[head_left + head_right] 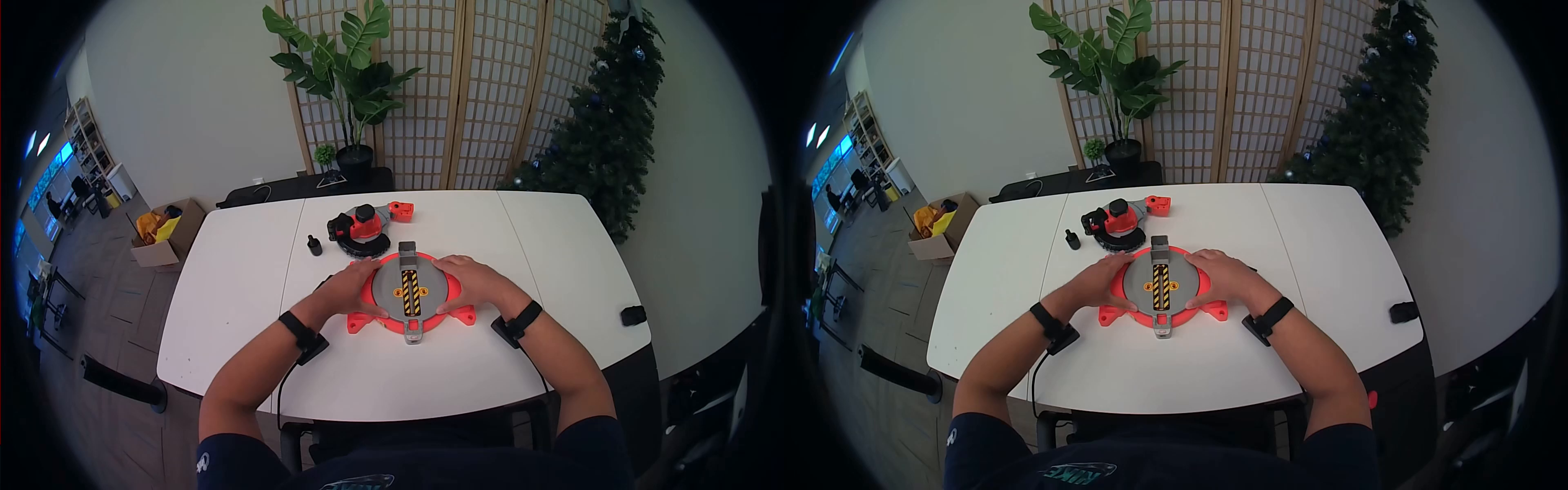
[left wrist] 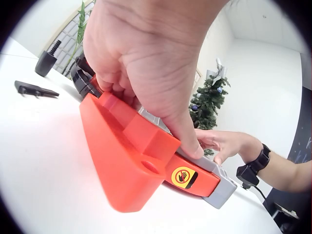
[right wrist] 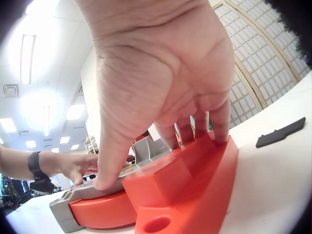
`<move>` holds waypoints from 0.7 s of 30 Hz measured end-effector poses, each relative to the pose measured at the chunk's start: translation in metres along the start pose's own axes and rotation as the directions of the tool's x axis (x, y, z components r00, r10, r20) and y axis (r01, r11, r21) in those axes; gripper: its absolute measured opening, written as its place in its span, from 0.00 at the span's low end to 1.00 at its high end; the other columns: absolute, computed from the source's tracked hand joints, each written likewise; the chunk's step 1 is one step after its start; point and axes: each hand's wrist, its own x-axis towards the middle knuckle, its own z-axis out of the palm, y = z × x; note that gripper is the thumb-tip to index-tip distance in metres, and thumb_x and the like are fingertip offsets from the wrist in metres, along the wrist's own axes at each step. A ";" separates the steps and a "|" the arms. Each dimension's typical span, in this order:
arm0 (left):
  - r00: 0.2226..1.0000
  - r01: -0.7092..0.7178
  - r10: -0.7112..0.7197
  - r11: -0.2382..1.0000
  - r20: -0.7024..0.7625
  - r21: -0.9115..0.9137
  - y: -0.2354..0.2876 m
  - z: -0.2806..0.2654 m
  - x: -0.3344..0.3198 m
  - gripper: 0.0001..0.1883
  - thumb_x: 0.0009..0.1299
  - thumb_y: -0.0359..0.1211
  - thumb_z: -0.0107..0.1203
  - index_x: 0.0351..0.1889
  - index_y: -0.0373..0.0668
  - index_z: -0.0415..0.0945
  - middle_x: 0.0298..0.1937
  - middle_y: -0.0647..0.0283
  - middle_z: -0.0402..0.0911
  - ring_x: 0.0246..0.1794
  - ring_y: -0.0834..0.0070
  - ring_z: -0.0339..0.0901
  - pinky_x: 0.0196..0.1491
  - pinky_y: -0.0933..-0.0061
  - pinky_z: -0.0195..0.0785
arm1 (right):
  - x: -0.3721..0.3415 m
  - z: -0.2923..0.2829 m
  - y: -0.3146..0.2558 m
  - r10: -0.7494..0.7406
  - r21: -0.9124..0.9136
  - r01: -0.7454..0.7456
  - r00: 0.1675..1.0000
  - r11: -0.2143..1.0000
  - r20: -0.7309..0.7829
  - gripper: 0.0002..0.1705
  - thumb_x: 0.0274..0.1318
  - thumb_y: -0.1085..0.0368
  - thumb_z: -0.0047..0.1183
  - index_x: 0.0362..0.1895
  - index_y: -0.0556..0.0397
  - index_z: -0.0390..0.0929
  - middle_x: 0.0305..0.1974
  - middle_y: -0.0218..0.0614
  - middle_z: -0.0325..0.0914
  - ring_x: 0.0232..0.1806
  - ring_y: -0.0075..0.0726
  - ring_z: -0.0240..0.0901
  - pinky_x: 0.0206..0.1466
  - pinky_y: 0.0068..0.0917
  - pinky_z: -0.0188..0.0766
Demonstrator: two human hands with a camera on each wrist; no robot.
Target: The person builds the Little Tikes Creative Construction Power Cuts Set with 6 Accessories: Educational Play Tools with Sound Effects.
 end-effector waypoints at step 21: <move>1.000 0.006 -0.006 1.000 0.017 -0.022 0.001 -0.001 0.000 0.60 0.45 0.53 0.80 0.72 0.37 0.59 0.74 0.43 0.62 0.78 0.51 0.55 0.78 0.57 0.48 | 0.002 0.002 0.003 0.009 -0.016 -0.008 1.000 1.000 0.023 0.63 0.34 0.39 0.74 0.73 0.54 0.60 0.71 0.40 0.62 0.73 0.45 0.56 0.72 0.36 0.62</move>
